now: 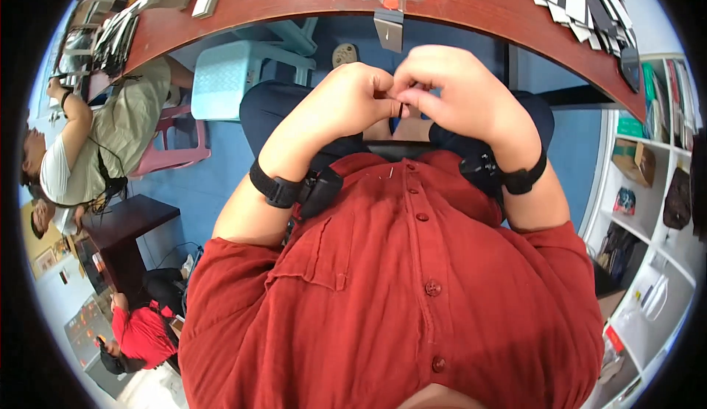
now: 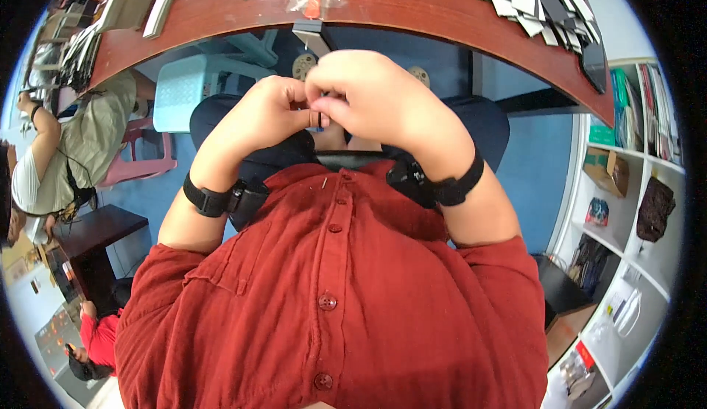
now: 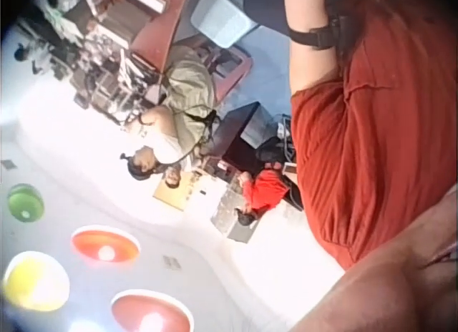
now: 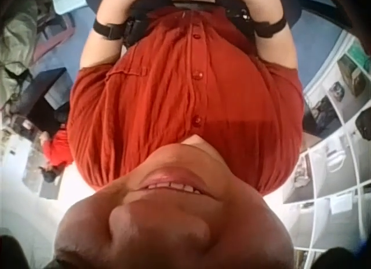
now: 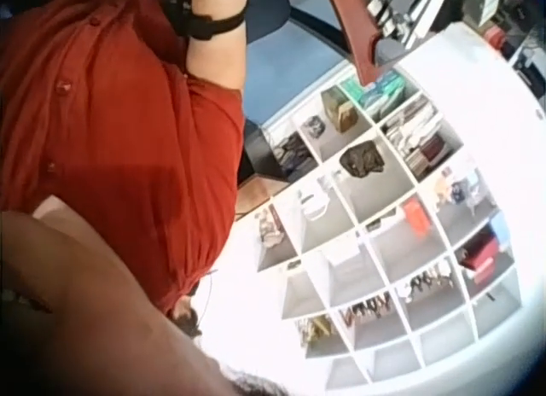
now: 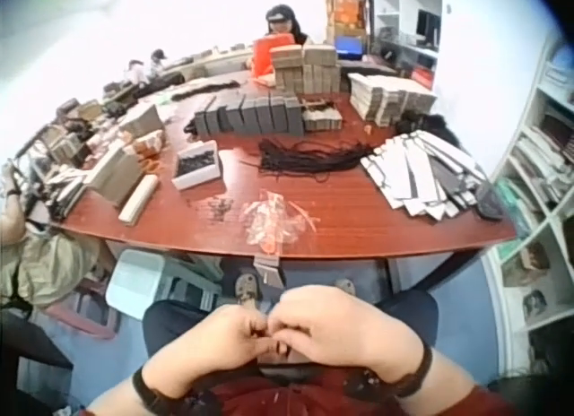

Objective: Threading cords through holes in tags to assemble them.

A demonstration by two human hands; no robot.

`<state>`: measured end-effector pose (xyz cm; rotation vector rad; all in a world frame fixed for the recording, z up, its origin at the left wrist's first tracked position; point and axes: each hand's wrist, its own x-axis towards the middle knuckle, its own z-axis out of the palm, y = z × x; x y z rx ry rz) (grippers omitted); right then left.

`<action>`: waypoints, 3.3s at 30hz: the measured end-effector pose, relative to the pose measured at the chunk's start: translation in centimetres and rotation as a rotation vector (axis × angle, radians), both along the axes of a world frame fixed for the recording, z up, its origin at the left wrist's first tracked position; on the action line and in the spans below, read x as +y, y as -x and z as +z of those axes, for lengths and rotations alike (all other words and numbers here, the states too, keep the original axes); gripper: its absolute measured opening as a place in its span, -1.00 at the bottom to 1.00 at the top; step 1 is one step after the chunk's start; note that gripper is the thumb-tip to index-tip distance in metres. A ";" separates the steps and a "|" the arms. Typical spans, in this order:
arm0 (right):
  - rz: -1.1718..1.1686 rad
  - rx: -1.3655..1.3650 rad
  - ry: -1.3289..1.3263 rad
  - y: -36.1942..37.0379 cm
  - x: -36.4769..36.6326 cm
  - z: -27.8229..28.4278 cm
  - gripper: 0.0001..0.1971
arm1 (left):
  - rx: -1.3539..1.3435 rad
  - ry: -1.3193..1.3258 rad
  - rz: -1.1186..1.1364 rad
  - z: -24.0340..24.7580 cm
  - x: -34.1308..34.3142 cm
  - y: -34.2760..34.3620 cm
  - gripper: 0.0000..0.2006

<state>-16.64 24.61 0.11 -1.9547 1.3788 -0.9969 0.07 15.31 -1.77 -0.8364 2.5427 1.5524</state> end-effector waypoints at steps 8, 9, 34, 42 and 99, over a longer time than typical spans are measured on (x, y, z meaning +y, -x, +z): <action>0.136 -0.928 -0.442 -0.8 1.4 -3.9 -0.92 | 0.287 -0.780 -0.085 -1.9 0.0 -0.9 -0.88; 0.134 -1.043 -0.399 -1.1 1.7 -4.4 -0.91 | 0.291 -0.780 -0.086 -1.9 -0.2 -1.0 -0.88; -0.242 -0.429 -0.050 -2.1 1.9 -2.4 -0.93 | 0.174 -0.382 0.109 1.0 -0.5 -1.7 -0.93; -0.229 0.133 0.162 -1.8 2.0 -1.1 -0.94 | 0.135 -0.627 0.151 1.2 -0.2 -1.9 -0.90; -0.465 -0.207 0.269 -2.9 1.9 -1.2 -0.89 | 0.556 0.121 0.247 1.6 1.3 -1.7 -0.94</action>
